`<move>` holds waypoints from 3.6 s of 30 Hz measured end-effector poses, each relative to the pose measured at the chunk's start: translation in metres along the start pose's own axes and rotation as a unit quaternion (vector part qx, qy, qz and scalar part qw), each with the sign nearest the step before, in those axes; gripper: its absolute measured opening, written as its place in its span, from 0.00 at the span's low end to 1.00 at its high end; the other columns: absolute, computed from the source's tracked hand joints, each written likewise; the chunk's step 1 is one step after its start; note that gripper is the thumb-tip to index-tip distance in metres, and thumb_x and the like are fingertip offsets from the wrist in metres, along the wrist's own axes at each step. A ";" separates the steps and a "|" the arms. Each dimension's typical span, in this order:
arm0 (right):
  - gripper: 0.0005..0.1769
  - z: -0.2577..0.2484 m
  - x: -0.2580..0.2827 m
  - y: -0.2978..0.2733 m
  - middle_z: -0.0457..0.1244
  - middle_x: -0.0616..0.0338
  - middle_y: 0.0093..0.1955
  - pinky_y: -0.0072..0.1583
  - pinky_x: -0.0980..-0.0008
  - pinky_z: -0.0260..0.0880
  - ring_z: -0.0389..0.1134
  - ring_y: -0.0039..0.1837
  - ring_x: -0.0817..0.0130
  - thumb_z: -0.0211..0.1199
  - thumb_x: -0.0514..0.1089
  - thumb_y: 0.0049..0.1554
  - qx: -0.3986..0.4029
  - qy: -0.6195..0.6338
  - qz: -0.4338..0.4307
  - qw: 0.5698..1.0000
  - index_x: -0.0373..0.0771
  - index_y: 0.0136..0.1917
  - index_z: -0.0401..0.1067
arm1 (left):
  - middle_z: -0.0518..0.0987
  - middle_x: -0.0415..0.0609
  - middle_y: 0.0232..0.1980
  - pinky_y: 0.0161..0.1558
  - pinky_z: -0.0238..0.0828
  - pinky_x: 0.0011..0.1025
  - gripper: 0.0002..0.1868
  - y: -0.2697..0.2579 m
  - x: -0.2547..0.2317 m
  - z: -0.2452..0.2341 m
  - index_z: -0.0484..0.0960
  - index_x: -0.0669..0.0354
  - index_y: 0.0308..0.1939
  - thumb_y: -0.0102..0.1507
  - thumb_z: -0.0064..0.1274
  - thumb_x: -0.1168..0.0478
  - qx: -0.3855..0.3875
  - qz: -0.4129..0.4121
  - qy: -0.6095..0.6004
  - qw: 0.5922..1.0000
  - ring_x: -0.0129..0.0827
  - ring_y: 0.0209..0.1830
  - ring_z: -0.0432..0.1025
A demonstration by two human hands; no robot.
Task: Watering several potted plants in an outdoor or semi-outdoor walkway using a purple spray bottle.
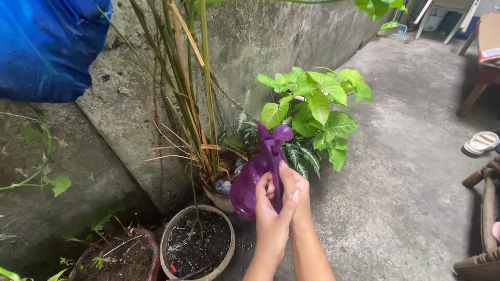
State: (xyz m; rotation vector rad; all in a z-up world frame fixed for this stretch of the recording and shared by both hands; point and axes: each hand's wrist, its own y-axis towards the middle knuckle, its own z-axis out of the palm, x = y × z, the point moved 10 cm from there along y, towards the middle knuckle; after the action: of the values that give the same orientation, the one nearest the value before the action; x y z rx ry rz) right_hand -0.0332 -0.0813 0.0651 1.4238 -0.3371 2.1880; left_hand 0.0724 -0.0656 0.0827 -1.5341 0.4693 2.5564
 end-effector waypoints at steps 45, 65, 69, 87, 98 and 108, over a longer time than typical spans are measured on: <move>0.25 -0.082 -0.012 0.006 0.63 0.64 0.29 0.35 0.75 0.62 0.61 0.30 0.76 0.57 0.58 0.63 -0.164 -0.056 -0.061 0.983 0.35 0.38 0.73 | 0.74 0.49 0.58 0.63 0.67 0.32 0.35 0.010 0.062 0.034 0.66 0.60 0.68 0.59 0.60 0.59 0.102 -0.108 0.003 0.989 0.31 0.60 0.70; 0.25 -0.106 0.016 0.009 0.64 0.62 0.30 0.36 0.75 0.63 0.61 0.31 0.76 0.56 0.58 0.64 -0.176 -0.034 -0.116 0.977 0.34 0.40 0.73 | 0.73 0.49 0.61 0.67 0.62 0.32 0.39 0.016 0.070 0.070 0.61 0.63 0.71 0.59 0.62 0.60 0.170 -0.083 -0.077 0.979 0.33 0.64 0.68; 0.25 -0.115 0.016 0.005 0.62 0.64 0.31 0.37 0.76 0.64 0.61 0.32 0.77 0.54 0.58 0.65 -0.213 -0.011 -0.122 0.969 0.35 0.39 0.70 | 0.74 0.47 0.59 0.66 0.64 0.31 0.38 0.017 0.076 0.078 0.64 0.62 0.71 0.59 0.62 0.60 0.209 -0.093 -0.011 0.973 0.30 0.61 0.68; 0.26 -0.123 0.005 0.001 0.63 0.64 0.29 0.35 0.75 0.63 0.62 0.30 0.77 0.54 0.59 0.65 -0.240 -0.045 -0.080 0.966 0.37 0.36 0.71 | 0.76 0.46 0.54 0.60 0.68 0.28 0.33 0.012 0.096 0.072 0.71 0.59 0.67 0.59 0.61 0.59 0.174 -0.180 0.011 0.968 0.28 0.55 0.71; 0.25 -0.128 0.008 -0.002 0.63 0.64 0.30 0.35 0.76 0.64 0.62 0.30 0.78 0.54 0.59 0.65 -0.248 -0.028 -0.100 0.963 0.38 0.38 0.71 | 0.75 0.46 0.57 0.63 0.65 0.29 0.35 0.012 0.086 0.077 0.68 0.61 0.69 0.59 0.62 0.59 0.186 -0.120 -0.017 0.975 0.29 0.59 0.70; 0.28 -0.155 -0.028 -0.005 0.64 0.60 0.29 0.34 0.71 0.67 0.64 0.29 0.72 0.54 0.60 0.63 -0.300 -0.069 -0.032 0.951 0.35 0.34 0.71 | 0.76 0.43 0.49 0.52 0.71 0.24 0.30 0.003 0.141 0.062 0.75 0.62 0.64 0.59 0.62 0.58 0.157 -0.241 0.000 0.958 0.25 0.48 0.70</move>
State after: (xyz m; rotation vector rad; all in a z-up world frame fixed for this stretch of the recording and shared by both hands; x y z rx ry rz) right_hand -0.1425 -0.0135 -0.0261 1.2119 -0.9036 1.7182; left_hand -0.0475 -0.0561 -0.0130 -1.3346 0.4123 2.0030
